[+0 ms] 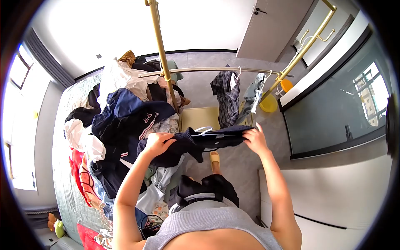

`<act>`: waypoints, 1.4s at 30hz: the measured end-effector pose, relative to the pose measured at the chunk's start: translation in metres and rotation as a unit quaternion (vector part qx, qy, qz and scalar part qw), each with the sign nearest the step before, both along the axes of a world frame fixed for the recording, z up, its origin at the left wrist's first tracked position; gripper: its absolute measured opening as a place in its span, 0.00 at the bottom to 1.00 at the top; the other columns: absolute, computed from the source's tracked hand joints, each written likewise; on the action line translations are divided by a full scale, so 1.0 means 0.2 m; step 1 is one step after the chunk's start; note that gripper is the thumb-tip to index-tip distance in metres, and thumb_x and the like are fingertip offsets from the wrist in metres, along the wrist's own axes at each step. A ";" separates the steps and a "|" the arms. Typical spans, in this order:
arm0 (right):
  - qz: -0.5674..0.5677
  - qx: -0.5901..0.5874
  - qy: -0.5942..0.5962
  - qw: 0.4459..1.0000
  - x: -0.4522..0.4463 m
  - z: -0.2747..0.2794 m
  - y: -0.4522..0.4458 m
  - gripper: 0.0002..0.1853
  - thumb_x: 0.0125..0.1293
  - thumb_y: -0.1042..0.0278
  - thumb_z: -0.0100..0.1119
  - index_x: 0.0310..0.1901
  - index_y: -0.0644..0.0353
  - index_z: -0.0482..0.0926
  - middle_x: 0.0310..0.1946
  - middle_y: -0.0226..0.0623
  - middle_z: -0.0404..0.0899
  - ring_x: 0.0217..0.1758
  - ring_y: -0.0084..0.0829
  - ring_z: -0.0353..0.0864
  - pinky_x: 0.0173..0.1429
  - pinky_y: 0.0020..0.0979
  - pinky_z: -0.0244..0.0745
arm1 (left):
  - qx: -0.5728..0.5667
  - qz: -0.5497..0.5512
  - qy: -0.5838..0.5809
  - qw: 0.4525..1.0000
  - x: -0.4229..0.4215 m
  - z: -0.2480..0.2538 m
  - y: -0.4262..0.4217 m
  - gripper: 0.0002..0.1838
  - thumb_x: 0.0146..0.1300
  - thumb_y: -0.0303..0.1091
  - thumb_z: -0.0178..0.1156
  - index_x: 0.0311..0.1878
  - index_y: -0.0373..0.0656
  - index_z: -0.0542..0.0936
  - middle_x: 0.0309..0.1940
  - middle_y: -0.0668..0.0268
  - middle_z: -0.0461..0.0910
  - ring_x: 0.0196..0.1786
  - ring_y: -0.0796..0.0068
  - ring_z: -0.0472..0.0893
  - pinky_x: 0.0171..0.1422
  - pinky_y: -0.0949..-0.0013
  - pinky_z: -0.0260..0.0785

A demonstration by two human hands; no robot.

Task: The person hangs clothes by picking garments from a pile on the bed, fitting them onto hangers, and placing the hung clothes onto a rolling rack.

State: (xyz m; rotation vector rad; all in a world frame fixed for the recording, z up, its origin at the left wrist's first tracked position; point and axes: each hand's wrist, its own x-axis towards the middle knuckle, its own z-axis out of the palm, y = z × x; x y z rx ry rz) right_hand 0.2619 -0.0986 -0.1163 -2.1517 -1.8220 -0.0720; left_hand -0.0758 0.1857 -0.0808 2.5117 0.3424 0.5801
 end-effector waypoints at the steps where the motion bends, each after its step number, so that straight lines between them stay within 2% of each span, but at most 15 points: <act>1: 0.019 0.017 0.011 1.000 -0.01 0.03 0.04 0.14 0.39 0.70 0.68 0.33 0.53 0.82 0.43 0.27 0.80 0.50 0.31 0.75 0.69 0.49 0.54 | 0.002 0.008 0.016 1.000 0.04 -0.02 0.01 0.09 0.52 0.33 0.65 0.35 0.39 0.81 0.28 0.56 0.81 0.30 0.57 0.81 0.34 0.64 0.71; 3: 0.070 0.085 0.051 0.993 -0.01 0.11 0.14 0.17 0.34 0.74 0.67 0.33 0.51 0.83 0.49 0.29 0.77 0.57 0.36 0.72 0.65 0.46 0.58 | -0.015 0.041 0.007 0.999 0.12 -0.05 0.03 0.10 0.53 0.34 0.64 0.35 0.39 0.81 0.28 0.57 0.81 0.30 0.58 0.80 0.33 0.64 0.71; 7: 0.118 0.127 0.055 0.983 0.02 0.20 0.38 0.24 0.41 0.70 0.68 0.46 0.48 0.80 0.50 0.31 0.76 0.58 0.35 0.71 0.64 0.43 0.57 | -0.036 0.047 -0.034 0.998 0.34 -0.06 0.04 0.10 0.55 0.35 0.62 0.36 0.40 0.81 0.27 0.59 0.80 0.29 0.57 0.80 0.33 0.64 0.71; 11: 0.078 0.060 0.301 0.949 0.21 0.12 0.53 0.22 0.52 0.65 0.67 0.49 0.57 0.72 0.22 0.29 0.78 0.30 0.33 0.77 0.48 0.35 0.64 | -0.020 0.038 -0.044 0.998 0.58 -0.06 0.10 0.08 0.55 0.33 0.61 0.34 0.39 0.81 0.26 0.60 0.79 0.31 0.58 0.79 0.34 0.63 0.71; 12: 0.098 0.023 0.300 0.949 0.30 0.08 0.55 0.15 0.53 0.66 0.66 0.42 0.59 0.75 0.20 0.30 0.77 0.26 0.33 0.75 0.39 0.32 0.64 | -0.006 0.035 -0.052 0.998 0.62 -0.07 0.14 0.07 0.54 0.33 0.61 0.34 0.40 0.81 0.26 0.60 0.79 0.31 0.58 0.78 0.34 0.63 0.71; 13: 0.135 0.111 0.217 0.960 0.36 0.03 0.56 0.10 0.53 0.66 0.66 0.35 0.61 0.79 0.20 0.33 0.77 0.24 0.31 0.75 0.36 0.31 0.66 | 0.008 0.032 -0.059 0.998 0.66 -0.08 0.19 0.07 0.54 0.32 0.61 0.34 0.40 0.81 0.26 0.60 0.79 0.31 0.59 0.78 0.34 0.63 0.71; 16: -0.037 0.060 0.472 0.879 0.53 -0.08 0.54 0.10 0.58 0.65 0.64 0.36 0.62 0.82 0.20 0.30 0.78 0.24 0.19 0.72 0.31 0.23 0.66 | 0.057 0.087 -0.039 0.994 0.72 -0.19 0.35 0.06 0.53 0.33 0.61 0.32 0.42 0.82 0.27 0.64 0.80 0.33 0.63 0.77 0.41 0.62 0.69; 22: -0.136 0.037 0.619 0.772 0.75 -0.24 0.78 0.10 0.63 0.67 0.59 0.41 0.65 0.82 0.22 0.22 0.73 0.25 0.14 0.67 0.32 0.18 0.63 | 0.060 0.291 0.109 0.948 0.95 -0.49 0.53 0.22 0.56 0.31 0.57 0.56 0.46 0.73 0.52 0.60 0.74 0.52 0.57 0.73 0.54 0.61 0.67; 29: -0.218 0.066 0.665 0.712 1.04 -0.58 1.16 0.11 0.67 0.69 0.52 0.47 0.61 0.79 0.21 0.23 0.71 0.24 0.16 0.67 0.30 0.19 0.59 | 0.018 0.207 0.014 0.978 1.54 -0.47 0.61 0.19 0.58 0.29 0.55 0.54 0.42 0.73 0.49 0.58 0.74 0.52 0.56 0.73 0.56 0.60 0.68; 32: -0.245 0.053 0.684 0.685 1.10 -0.77 1.15 0.11 0.66 0.68 0.53 0.47 0.61 0.78 0.22 0.27 0.74 0.24 0.19 0.72 0.31 0.21 0.69 | 0.040 0.221 0.041 0.974 1.73 -0.50 0.71 0.22 0.58 0.31 0.56 0.57 0.39 0.69 0.55 0.56 0.70 0.58 0.53 0.69 0.61 0.59 0.64; 35: -0.316 0.057 0.730 0.603 1.17 -0.95 1.08 0.09 0.66 0.69 0.53 0.43 0.64 0.76 0.24 0.34 0.77 0.25 0.25 0.78 0.34 0.27 0.77 | 0.114 0.242 0.111 0.957 1.85 -0.56 0.82 0.30 0.59 0.36 0.57 0.64 0.42 0.63 0.64 0.57 0.62 0.66 0.54 0.61 0.65 0.54 0.59; 37: -0.356 -0.022 0.591 0.723 1.19 -0.92 1.05 0.10 0.62 0.71 0.56 0.43 0.65 0.74 0.31 0.41 0.79 0.31 0.33 0.81 0.38 0.31 0.78 | 0.123 0.261 0.172 0.942 1.87 -0.56 0.84 0.28 0.59 0.38 0.58 0.63 0.47 0.65 0.62 0.59 0.64 0.66 0.53 0.59 0.64 0.51 0.59; 38: -0.336 0.036 0.369 0.866 1.22 -0.84 1.04 0.12 0.59 0.71 0.58 0.45 0.63 0.74 0.38 0.43 0.78 0.39 0.36 0.79 0.44 0.33 0.76 | 0.112 0.263 0.174 0.942 1.89 -0.57 0.86 0.24 0.58 0.44 0.60 0.56 0.49 0.69 0.56 0.61 0.67 0.65 0.52 0.60 0.60 0.48 0.60; 39: -0.293 0.090 0.122 0.944 1.23 -0.60 1.07 0.15 0.56 0.72 0.59 0.47 0.61 0.74 0.46 0.45 0.76 0.48 0.40 0.78 0.51 0.35 0.74 | 0.103 0.271 0.180 0.940 1.92 -0.56 0.87 0.23 0.57 0.46 0.60 0.54 0.48 0.70 0.55 0.61 0.67 0.64 0.52 0.60 0.59 0.48 0.61; 42: -0.227 0.160 0.045 0.960 1.37 -0.38 1.20 0.27 0.53 0.65 0.61 0.56 0.52 0.69 0.58 0.37 0.69 0.65 0.42 0.63 0.65 0.50 0.58 | 0.095 0.297 0.172 0.934 1.90 -0.58 0.80 0.25 0.55 0.54 0.61 0.47 0.46 0.72 0.50 0.62 0.68 0.60 0.55 0.62 0.54 0.47 0.63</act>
